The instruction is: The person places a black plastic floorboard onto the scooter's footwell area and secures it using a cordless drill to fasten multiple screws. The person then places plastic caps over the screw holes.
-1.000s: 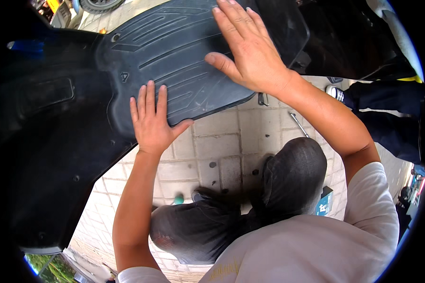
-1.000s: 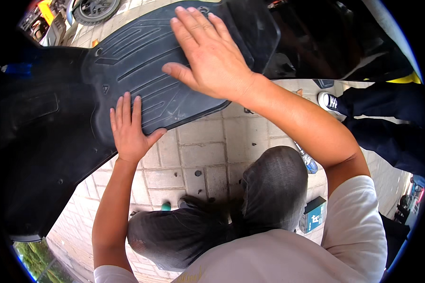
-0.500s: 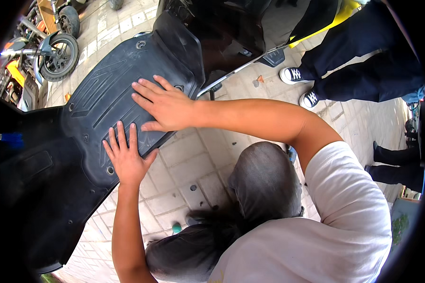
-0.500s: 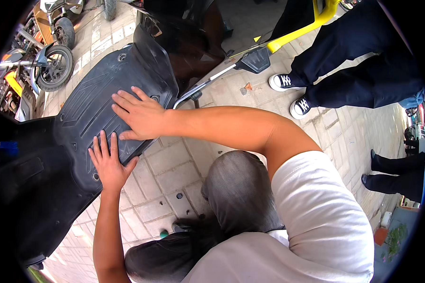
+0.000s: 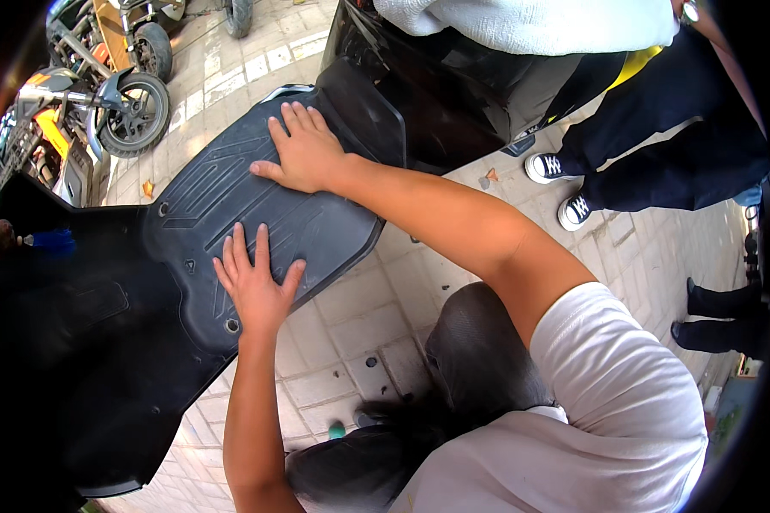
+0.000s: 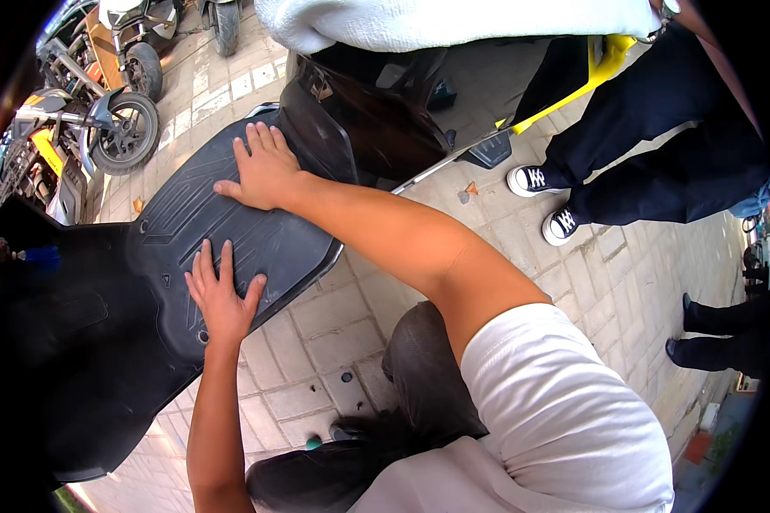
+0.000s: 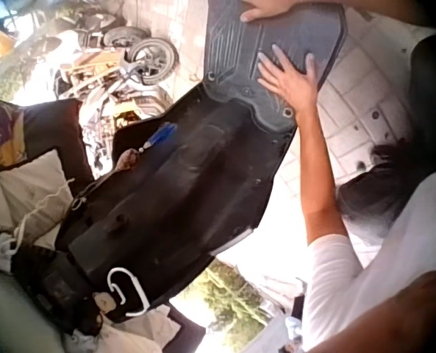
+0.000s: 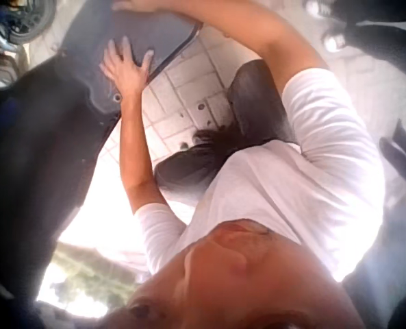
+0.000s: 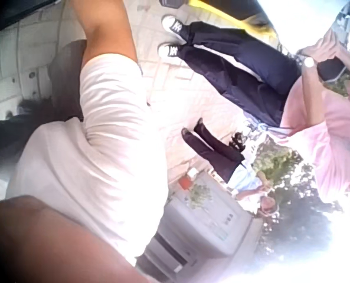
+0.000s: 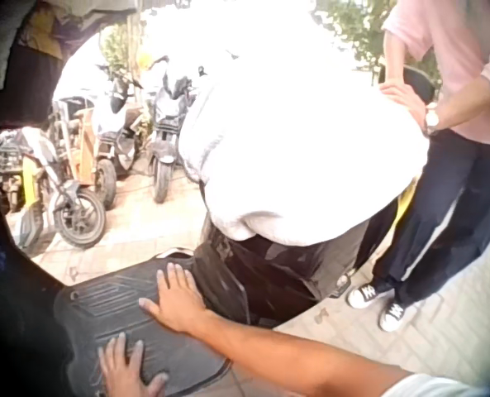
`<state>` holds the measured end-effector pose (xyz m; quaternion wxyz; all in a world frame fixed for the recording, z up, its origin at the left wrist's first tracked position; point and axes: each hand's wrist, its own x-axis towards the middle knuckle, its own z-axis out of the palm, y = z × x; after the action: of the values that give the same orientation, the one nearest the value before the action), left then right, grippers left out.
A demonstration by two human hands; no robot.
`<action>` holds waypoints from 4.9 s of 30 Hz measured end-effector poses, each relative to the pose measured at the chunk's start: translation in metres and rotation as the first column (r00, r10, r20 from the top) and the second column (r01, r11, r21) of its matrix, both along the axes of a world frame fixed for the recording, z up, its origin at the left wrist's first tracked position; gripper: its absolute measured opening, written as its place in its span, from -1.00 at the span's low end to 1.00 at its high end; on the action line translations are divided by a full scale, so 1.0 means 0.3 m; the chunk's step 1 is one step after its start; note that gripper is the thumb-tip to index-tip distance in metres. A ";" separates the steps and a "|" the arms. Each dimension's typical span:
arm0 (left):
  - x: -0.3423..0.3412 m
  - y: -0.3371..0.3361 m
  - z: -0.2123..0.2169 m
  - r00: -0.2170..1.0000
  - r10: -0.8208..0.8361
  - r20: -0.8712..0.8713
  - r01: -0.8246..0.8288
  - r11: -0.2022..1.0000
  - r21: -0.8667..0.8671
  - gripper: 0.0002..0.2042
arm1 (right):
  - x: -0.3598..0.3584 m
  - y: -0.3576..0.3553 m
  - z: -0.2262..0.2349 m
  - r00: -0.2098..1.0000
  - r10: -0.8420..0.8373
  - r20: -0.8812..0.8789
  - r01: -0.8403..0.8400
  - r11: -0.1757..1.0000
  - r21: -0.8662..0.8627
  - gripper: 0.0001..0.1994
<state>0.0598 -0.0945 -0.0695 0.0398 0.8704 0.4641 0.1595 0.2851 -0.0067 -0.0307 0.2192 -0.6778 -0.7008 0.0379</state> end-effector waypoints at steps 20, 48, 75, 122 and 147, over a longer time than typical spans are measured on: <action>-0.025 -0.019 -0.040 0.992 -0.083 0.091 0.077 0.995 0.062 -0.33 | 0.063 -0.148 -0.090 0.870 0.356 -0.340 -0.175 0.870 0.461 -0.52; 0.713 -0.641 -0.838 0.844 -0.530 -0.083 0.327 0.630 -0.704 -0.77 | 0.709 -1.917 -0.894 -0.250 -0.847 -0.470 0.492 0.306 -0.815 -0.64; 0.852 -0.466 -0.619 0.618 0.693 0.371 0.684 -0.241 -0.689 -0.82 | 0.480 -1.882 -0.053 0.089 -0.658 -0.748 0.519 0.672 -0.529 -0.68; 0.356 0.121 0.077 0.778 -0.236 0.582 0.476 0.826 -0.301 -0.65 | 0.298 -1.101 0.630 0.660 -0.318 -0.680 0.269 0.946 -0.182 -0.67; 0.344 0.057 0.052 0.850 -0.291 0.440 0.426 0.870 -0.248 -0.65 | 0.206 -0.838 0.791 0.914 -0.294 -0.281 0.189 0.919 -0.346 -0.71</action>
<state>0.1631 -0.0772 -0.0539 0.3084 0.8732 0.2938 0.2369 0.3469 -0.2580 0.2065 0.2260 -0.7701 -0.5495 0.2323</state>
